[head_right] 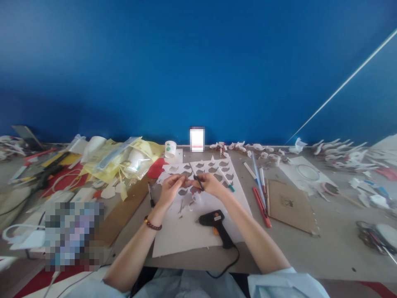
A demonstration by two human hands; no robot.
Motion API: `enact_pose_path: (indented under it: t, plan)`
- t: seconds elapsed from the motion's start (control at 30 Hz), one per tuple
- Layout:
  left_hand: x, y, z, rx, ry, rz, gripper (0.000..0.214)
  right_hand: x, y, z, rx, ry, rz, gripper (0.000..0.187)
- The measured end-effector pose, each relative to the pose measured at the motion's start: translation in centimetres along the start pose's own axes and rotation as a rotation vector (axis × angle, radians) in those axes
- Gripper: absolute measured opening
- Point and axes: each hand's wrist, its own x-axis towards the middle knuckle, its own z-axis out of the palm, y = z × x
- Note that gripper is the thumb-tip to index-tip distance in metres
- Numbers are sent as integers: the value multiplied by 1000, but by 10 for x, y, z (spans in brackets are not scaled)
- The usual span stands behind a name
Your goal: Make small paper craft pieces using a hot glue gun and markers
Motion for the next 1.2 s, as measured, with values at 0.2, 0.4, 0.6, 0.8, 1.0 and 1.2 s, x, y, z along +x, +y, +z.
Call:
enact_pose_path:
  t: [0.2,0.4,0.6,0.8,1.0,1.2]
  plan:
    - [-4,7,4,142,-192,25,29,1,0,-8,201,69,35,38]
    - [-7,8,7,259,-325,44,27,-1,1,-9,206,-38,3,32]
    - [-8,7,8,301,-390,8,27,-2,5,-16,77,-119,-9,26]
    - [-10,10,10,312,-410,15,25,-2,12,-24,-17,-177,-97,21]
    - [-7,4,11,282,-330,40,29,0,8,-13,113,-21,-46,26]
    - [-4,0,10,222,-213,100,31,4,7,3,269,157,-7,31]
